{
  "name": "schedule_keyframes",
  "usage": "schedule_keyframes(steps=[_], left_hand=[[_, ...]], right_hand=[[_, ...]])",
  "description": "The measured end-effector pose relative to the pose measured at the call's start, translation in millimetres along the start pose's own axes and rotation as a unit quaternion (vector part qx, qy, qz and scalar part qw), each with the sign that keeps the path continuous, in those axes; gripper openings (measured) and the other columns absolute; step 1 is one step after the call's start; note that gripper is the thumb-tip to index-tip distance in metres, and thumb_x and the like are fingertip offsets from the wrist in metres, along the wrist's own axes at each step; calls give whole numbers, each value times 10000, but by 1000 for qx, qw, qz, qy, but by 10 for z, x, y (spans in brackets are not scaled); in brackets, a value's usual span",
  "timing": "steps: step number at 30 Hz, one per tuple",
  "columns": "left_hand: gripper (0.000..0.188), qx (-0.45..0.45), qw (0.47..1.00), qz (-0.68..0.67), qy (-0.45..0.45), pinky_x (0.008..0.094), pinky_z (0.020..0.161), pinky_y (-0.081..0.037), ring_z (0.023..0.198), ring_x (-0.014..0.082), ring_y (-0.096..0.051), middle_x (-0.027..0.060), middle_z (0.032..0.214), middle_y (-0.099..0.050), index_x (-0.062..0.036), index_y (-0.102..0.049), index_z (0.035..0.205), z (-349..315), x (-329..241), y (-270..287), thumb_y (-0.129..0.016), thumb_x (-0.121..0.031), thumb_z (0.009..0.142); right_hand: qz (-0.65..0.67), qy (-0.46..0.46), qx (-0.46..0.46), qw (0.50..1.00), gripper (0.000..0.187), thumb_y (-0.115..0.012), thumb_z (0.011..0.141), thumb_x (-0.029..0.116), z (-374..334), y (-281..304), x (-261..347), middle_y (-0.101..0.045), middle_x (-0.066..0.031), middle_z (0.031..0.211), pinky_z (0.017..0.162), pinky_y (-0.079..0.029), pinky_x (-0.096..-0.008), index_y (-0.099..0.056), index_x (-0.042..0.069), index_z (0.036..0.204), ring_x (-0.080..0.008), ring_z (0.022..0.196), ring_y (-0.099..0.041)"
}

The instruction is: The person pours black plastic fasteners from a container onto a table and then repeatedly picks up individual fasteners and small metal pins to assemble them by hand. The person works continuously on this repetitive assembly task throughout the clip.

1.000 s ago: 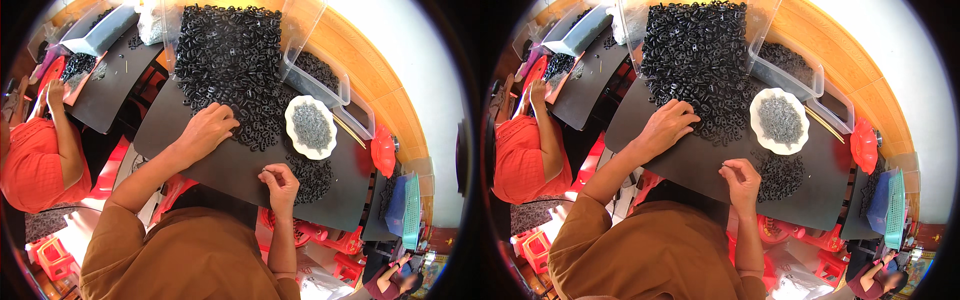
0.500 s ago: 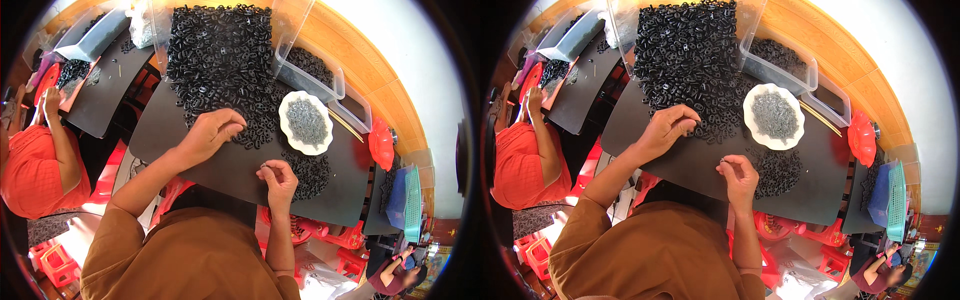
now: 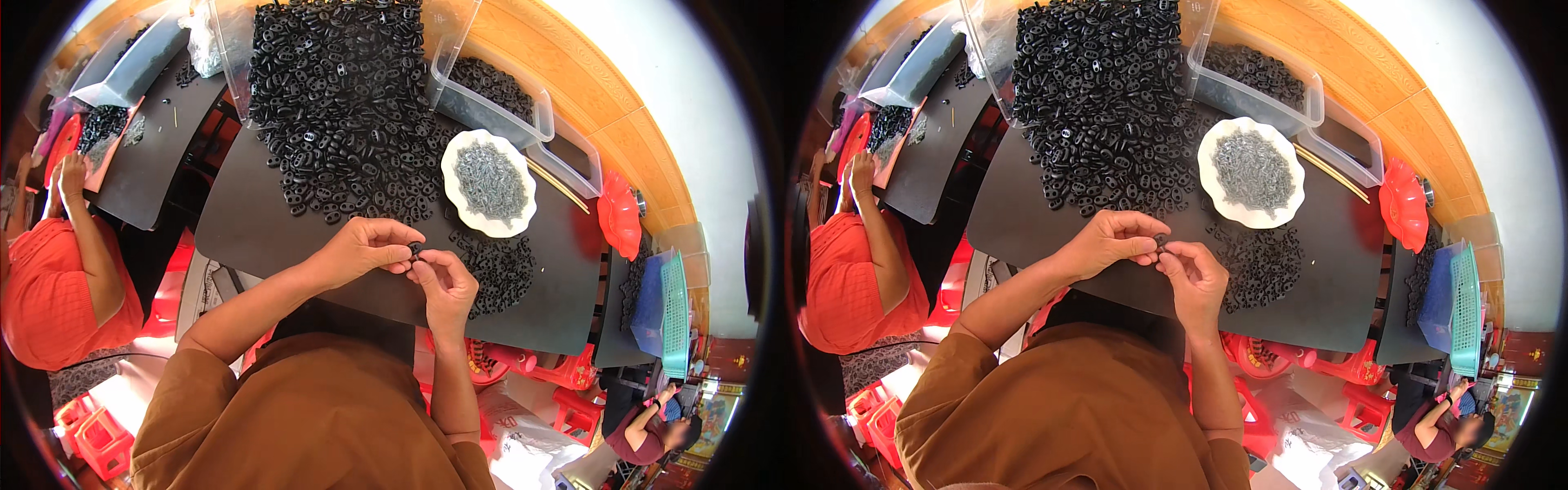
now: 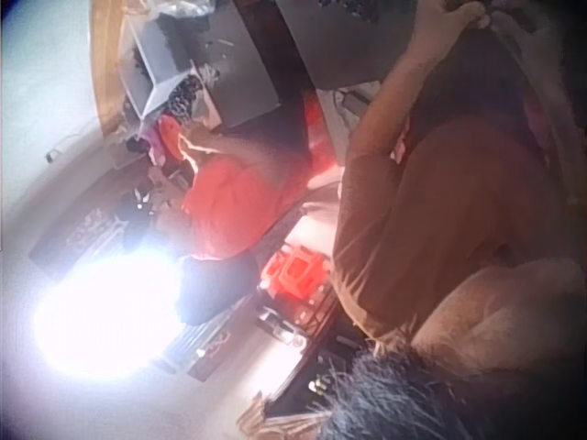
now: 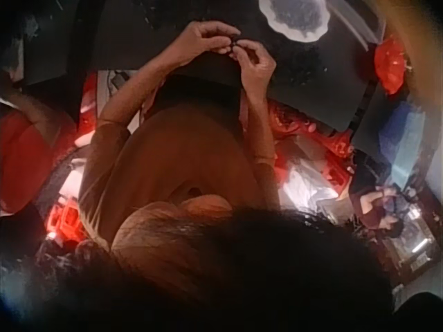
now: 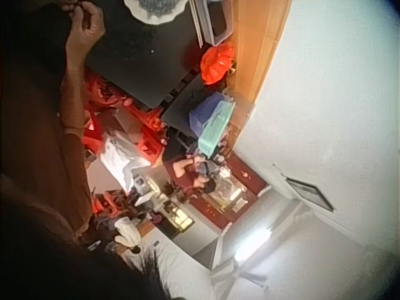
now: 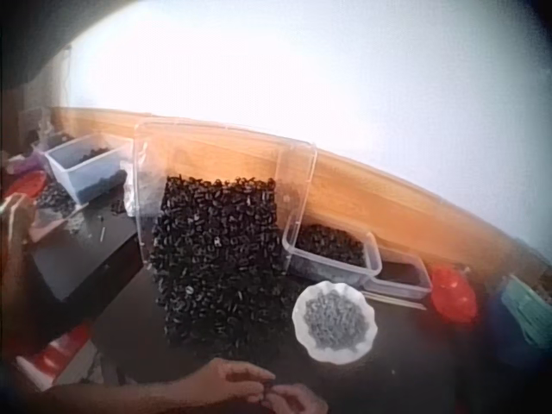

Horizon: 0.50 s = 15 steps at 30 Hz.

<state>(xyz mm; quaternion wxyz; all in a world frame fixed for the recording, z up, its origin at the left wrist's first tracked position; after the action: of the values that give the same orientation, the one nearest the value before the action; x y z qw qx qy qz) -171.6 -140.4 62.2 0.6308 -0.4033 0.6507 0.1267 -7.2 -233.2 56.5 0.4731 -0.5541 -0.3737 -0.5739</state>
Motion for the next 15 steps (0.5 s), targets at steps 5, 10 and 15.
schedule_keyframes(steps=[5, 10, 15], left_hand=[[228, -1, 1000, 8, -21, 244, 786, -559, 824, 85, -666, 38, 959, -720, -15, -708, 1194, -9, -11, -5, -654, -66, 979], [213, 11, 999, 31, -38, 238, 779, -547, 827, 79, -657, 27, 908, -715, 1, -714, 1167, -9, 3, 11, -661, -56, 969], [184, -13, 996, 77, -47, 243, 738, -554, 820, 84, -666, 43, 916, -724, 10, -729, 1112, -34, 4, 1, -690, -43, 940]], right_hand=[[7, -7, 1, 1000, 96, -682, 928, -63, -4, -23, 2, -703, -84, 937, 761, -583, -267, -666, -56, 1023, -135, 824, -687], [-29, -1, -1, 1000, 76, -694, 924, -51, -11, -13, -20, -705, -78, 918, 739, -568, -260, -660, -50, 991, -129, 797, -687], [-72, 5, -7, 997, 105, -727, 887, -54, -14, -23, -52, -701, -61, 895, 689, -544, -241, -653, -26, 955, -100, 775, -678]])
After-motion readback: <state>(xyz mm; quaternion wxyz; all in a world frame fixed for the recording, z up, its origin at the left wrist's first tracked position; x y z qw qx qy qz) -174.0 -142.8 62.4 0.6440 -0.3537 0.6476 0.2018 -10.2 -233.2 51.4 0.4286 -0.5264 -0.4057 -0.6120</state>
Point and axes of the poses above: each hand's wrist, its own z-axis towards the middle knuckle, its own y-axis out of the back of the hand, x = y × z, the point moved 1 cm from there along z, towards the middle knuckle
